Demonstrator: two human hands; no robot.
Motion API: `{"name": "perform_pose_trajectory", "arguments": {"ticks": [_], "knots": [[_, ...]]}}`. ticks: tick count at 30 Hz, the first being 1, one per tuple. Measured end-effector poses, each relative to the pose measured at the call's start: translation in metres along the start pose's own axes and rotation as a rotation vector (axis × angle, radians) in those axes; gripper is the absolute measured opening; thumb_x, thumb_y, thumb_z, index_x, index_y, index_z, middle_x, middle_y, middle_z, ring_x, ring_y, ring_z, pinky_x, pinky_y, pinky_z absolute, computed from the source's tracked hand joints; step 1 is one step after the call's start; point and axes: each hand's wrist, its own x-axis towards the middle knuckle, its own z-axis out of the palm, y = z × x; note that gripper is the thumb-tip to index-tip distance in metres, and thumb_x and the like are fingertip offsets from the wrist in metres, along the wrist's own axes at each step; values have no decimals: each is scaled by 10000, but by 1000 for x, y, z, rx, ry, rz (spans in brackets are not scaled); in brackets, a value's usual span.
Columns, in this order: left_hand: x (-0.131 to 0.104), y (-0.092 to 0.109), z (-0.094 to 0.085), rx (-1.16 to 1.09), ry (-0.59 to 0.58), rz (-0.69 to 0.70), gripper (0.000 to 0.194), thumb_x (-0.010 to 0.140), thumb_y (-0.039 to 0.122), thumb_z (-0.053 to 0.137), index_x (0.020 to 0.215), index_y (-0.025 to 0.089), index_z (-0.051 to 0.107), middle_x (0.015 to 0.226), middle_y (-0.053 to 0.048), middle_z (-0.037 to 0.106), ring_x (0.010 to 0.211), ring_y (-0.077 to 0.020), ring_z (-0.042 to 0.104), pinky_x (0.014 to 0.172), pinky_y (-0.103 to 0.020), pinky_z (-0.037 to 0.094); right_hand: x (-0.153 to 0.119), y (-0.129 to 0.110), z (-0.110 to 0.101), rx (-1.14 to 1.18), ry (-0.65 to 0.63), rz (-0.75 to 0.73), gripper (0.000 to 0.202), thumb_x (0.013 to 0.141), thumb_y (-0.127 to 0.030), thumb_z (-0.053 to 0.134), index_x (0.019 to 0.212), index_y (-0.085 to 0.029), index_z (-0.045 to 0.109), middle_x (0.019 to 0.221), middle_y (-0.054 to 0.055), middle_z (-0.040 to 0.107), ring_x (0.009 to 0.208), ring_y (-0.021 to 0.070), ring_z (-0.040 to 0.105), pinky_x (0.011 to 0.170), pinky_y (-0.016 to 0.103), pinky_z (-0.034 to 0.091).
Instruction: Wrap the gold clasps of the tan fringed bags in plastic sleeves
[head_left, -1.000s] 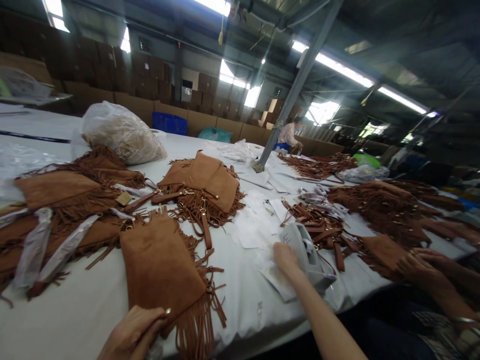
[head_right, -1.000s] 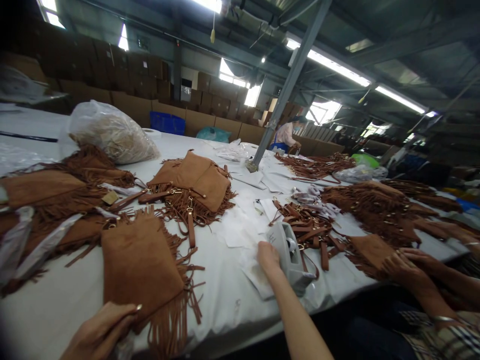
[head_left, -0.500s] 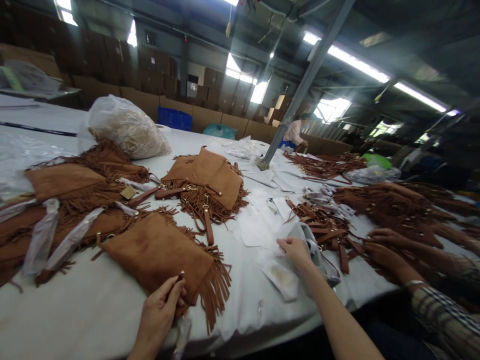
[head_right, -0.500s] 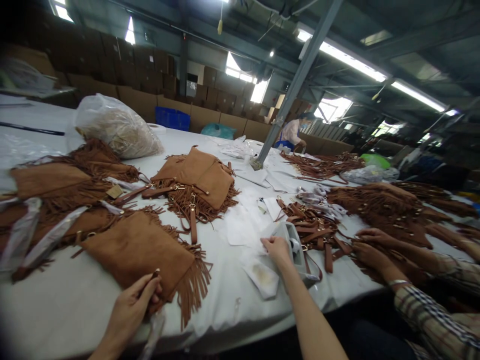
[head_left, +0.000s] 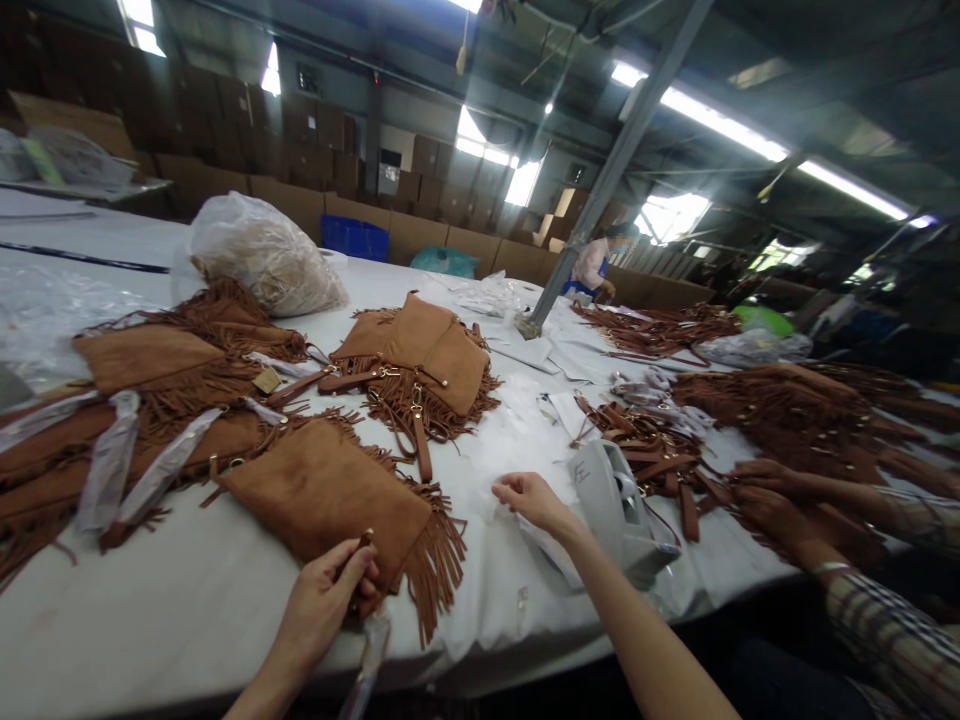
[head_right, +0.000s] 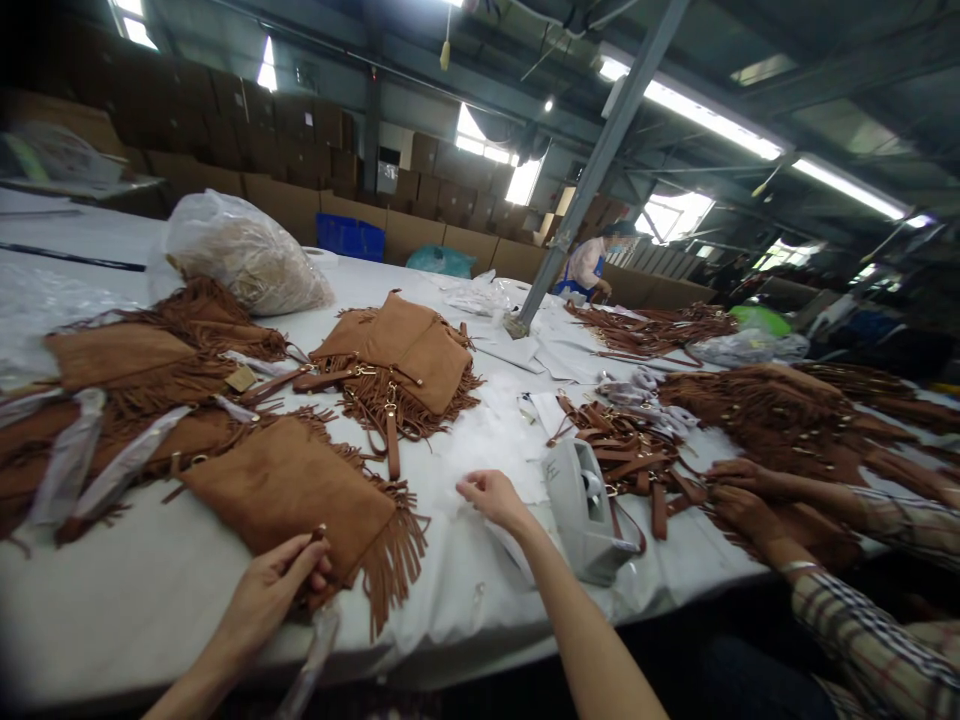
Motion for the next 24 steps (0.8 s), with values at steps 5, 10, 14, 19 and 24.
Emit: {"name": "perform_pose_trajectory", "arguments": {"ticks": [5, 10, 14, 19, 24], "knots": [[-1, 0, -1, 5, 4, -28, 441, 775, 579, 581, 769, 145, 657, 647, -22, 630, 585, -149, 572, 510, -213, 426, -26, 29, -41, -300, 79, 144, 262, 740, -336, 636, 566, -141, 652, 514, 29, 562, 545, 159, 508, 528, 262, 305], [-2, 4, 0, -47, -15, -38, 421, 785, 563, 585, 746, 147, 639, 595, 7, 592, 547, -127, 558, 499, -195, 418, -60, 52, -41, -457, -28, 190, 120, 672, -268, 704, 606, -176, 666, 650, 38, 634, 653, 184, 592, 568, 250, 336], [-3, 2, -3, -61, -72, 20, 411, 809, 553, 556, 870, 155, 644, 686, 1, 601, 591, -132, 560, 530, -209, 436, -67, 46, -31, -532, -48, 161, 158, 788, -189, 588, 646, -173, 655, 763, 70, 656, 753, 202, 624, 624, 261, 357], [-1, -6, -6, -15, -115, 79, 427, 857, 539, 485, 990, 161, 632, 792, -26, 614, 671, -146, 568, 596, -225, 449, -63, 13, -36, -607, 26, 145, 168, 849, -243, 559, 731, -175, 658, 805, 110, 668, 776, 241, 627, 646, 293, 365], [-3, -4, -2, 32, -97, 108, 442, 832, 565, 509, 953, 167, 660, 759, -27, 622, 660, -157, 579, 587, -229, 472, -32, -34, 3, -477, 45, 75, 386, 931, -425, 459, 739, -154, 655, 745, 84, 664, 741, 192, 618, 668, 293, 430]]}}
